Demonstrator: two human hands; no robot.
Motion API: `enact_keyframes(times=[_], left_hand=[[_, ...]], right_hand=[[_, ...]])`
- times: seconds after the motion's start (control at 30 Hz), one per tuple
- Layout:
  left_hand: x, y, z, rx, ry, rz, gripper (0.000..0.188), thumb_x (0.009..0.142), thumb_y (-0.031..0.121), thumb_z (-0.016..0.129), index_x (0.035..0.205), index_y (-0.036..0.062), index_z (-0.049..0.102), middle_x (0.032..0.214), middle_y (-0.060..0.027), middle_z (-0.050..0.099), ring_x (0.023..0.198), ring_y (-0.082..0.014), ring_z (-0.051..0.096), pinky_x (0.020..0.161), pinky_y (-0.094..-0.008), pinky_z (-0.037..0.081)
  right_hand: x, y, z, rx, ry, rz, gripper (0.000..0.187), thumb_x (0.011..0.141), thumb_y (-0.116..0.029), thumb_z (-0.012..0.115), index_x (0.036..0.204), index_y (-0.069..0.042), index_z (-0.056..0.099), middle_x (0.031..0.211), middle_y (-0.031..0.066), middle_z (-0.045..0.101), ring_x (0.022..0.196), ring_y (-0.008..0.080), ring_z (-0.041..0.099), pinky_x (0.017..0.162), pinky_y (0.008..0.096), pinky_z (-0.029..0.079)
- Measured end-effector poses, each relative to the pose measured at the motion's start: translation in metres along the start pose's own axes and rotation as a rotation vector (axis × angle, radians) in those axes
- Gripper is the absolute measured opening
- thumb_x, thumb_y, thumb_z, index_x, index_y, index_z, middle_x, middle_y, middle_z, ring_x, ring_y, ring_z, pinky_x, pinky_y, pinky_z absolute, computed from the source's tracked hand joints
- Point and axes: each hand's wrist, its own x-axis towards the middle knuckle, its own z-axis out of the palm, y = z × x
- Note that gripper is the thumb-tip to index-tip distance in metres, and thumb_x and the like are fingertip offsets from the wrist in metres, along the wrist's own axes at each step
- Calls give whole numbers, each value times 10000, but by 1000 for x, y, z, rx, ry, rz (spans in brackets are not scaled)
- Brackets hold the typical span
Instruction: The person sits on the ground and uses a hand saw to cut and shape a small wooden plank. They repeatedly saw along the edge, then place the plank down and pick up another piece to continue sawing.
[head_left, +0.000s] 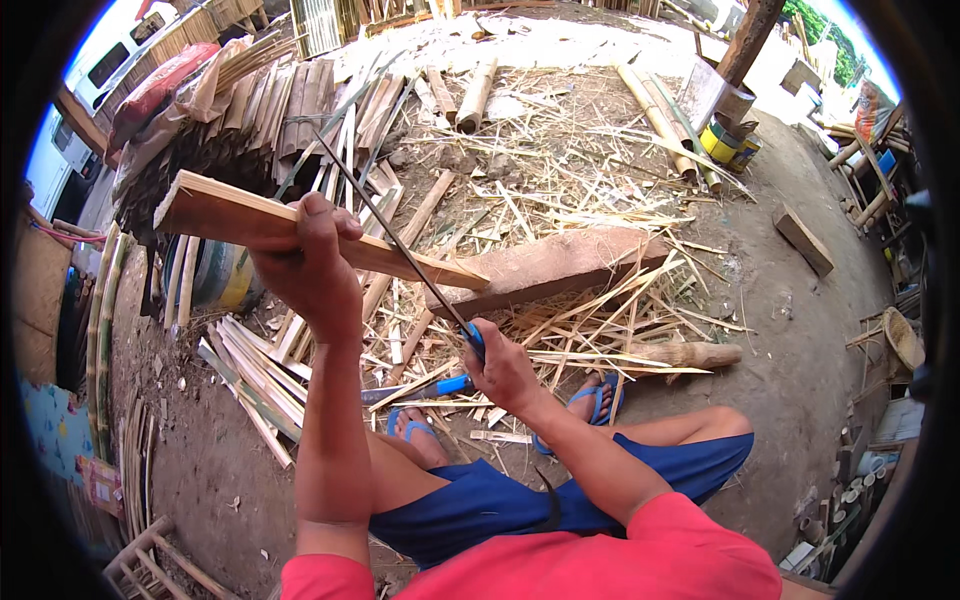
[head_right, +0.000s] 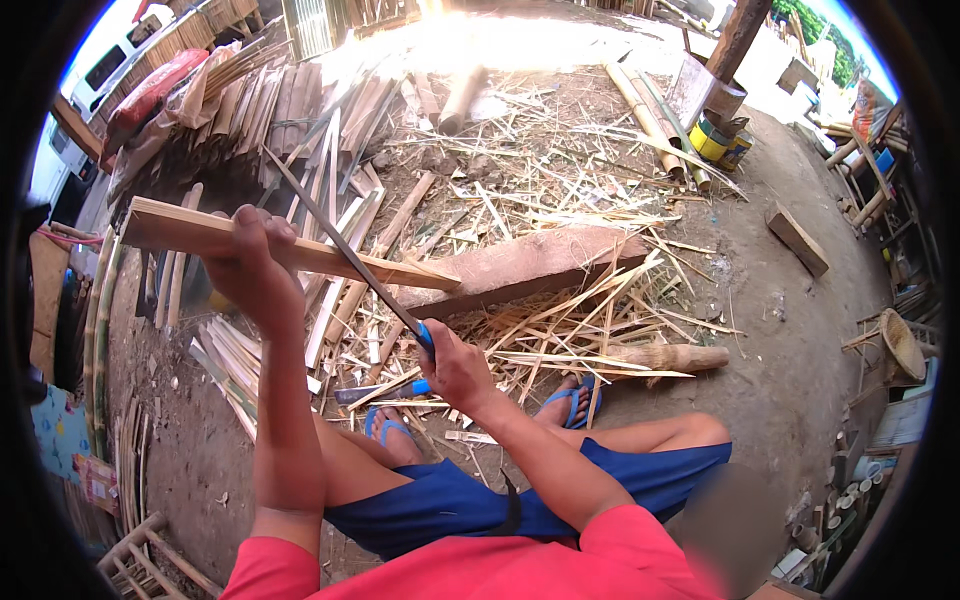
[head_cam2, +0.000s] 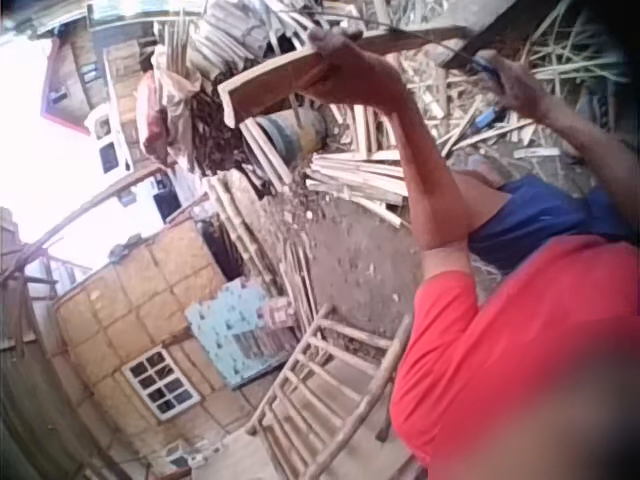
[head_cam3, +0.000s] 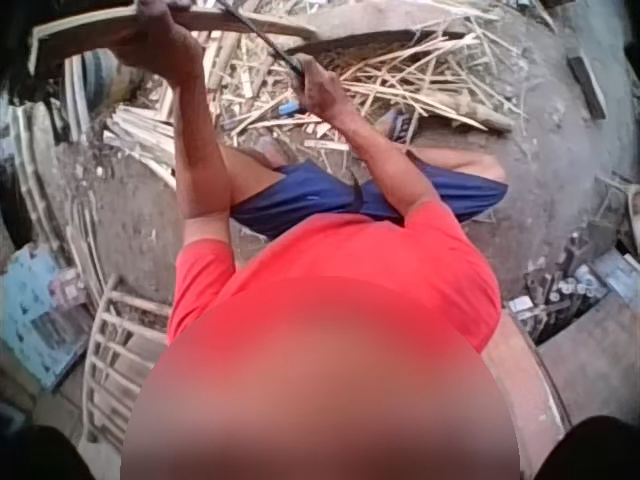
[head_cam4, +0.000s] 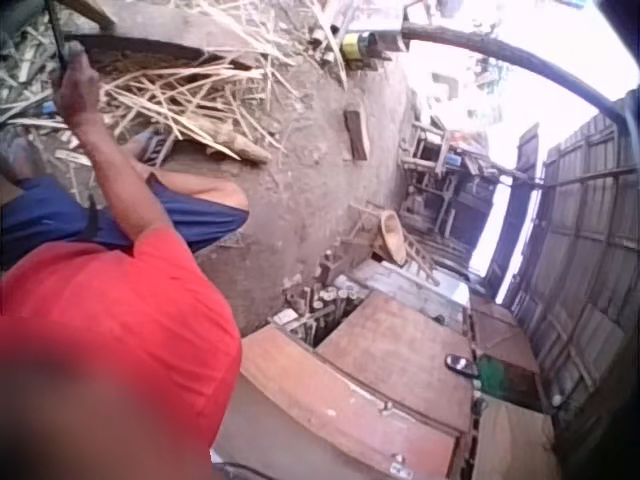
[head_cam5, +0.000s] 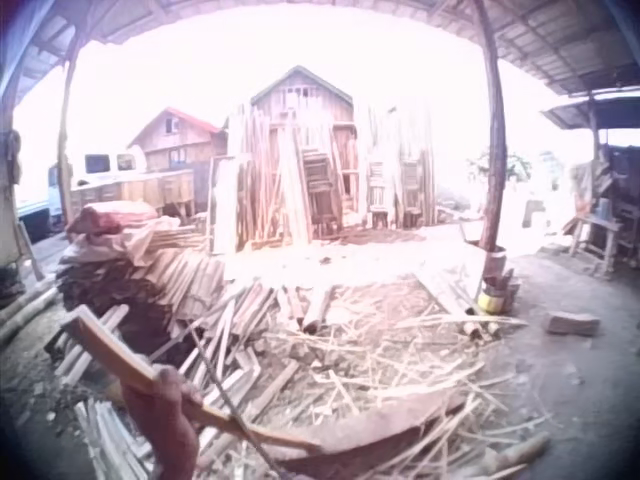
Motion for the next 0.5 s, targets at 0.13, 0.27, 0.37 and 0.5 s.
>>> enact_keyframes(times=[0.13,0.27,0.37,0.5], left_hand=[[10,0,-4,7,2,-12,197,903,122,638,846,-7,500,625,-73,581,548,-139,577,573,-295,504],[13,-2,-6,29,68,-12,210,898,111,644,894,-11,473,627,-80,577,553,-144,585,567,-300,511],[15,-5,-6,15,76,-10,257,920,107,664,935,22,422,623,-89,582,553,-145,589,574,-309,521],[15,-3,-11,-21,49,0,238,924,95,658,935,39,428,627,-77,590,544,-146,586,591,-308,523]], right_hand=[[13,45,-6,-289,-217,734,360,946,-220,571,1235,-36,464,968,306,671,869,489,658,767,568,518],[28,31,-12,-196,-243,647,330,945,-209,578,1185,-17,459,918,319,665,865,498,653,761,572,502],[22,-4,-3,-10,-94,182,325,948,-202,578,1191,-37,440,849,308,661,797,512,644,700,590,498],[16,15,14,-117,-63,486,332,939,-228,589,1184,-56,445,887,284,672,826,509,646,731,592,499]])
